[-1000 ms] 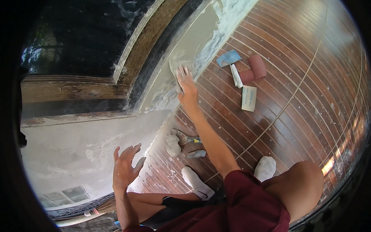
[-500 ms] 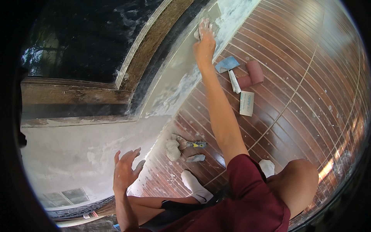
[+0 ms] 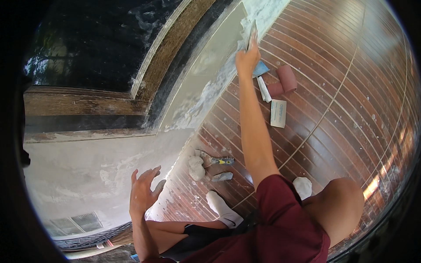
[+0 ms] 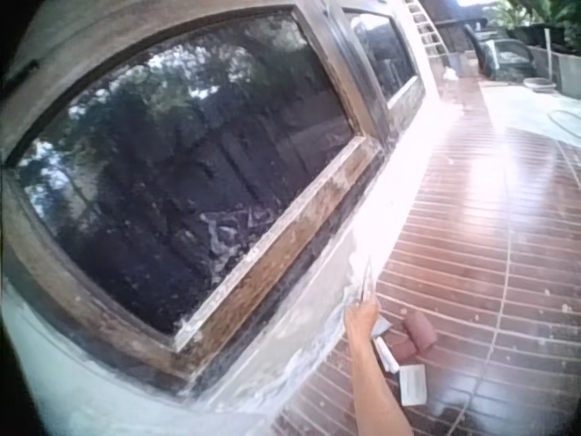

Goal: The person applies a bead of white sealant along the base of a wall using a caulking gun. They then smooth the bead with a finger and wipe excess material onto a cloth, repeating the process along the wall's length.

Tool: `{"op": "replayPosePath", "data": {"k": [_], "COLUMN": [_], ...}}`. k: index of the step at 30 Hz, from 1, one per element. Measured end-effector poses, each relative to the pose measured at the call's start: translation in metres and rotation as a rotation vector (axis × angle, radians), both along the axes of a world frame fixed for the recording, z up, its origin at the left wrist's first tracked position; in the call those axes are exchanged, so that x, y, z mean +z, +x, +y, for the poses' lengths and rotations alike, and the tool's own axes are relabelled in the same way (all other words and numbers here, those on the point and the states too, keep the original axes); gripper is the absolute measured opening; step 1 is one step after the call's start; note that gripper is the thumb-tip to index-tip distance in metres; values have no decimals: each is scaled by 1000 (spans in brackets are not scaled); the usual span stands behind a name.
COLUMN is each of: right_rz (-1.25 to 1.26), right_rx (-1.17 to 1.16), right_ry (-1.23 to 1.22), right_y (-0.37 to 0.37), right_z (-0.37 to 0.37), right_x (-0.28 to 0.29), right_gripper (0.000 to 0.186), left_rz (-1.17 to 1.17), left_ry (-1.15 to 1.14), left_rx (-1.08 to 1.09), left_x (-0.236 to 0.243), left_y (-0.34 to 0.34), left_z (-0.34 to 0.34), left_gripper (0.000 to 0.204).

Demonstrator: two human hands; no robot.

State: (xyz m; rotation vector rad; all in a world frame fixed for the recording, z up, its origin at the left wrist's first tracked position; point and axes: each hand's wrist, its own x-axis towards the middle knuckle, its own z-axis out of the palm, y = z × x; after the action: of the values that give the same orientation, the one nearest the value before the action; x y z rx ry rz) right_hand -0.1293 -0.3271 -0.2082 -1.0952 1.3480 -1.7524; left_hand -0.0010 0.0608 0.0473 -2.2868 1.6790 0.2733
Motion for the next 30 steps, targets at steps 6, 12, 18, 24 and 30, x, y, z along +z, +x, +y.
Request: {"op": "replayPosePath", "data": {"k": [6, 12, 18, 24, 30], "right_rz": [106, 100, -174, -148, 95], "right_rx": [122, 761, 237, 233, 347], "right_ry": [-167, -257, 240, 202, 47], "right_y": [58, 123, 71, 25, 122], "right_z": [32, 295, 238, 9, 150], "right_x": [-3, -5, -19, -30, -35], "right_gripper": [65, 78, 61, 71, 80], "left_rz": [-19, -13, 24, -21, -44], "left_ry": [10, -22, -75, 24, -51], "left_rx": [35, -19, 8, 83, 24], "left_x": [8, 7, 13, 12, 17], "left_y": [0, -10, -7, 2, 1], "left_z": [11, 2, 1, 11, 16], "left_gripper": [44, 44, 43, 46, 44]}}
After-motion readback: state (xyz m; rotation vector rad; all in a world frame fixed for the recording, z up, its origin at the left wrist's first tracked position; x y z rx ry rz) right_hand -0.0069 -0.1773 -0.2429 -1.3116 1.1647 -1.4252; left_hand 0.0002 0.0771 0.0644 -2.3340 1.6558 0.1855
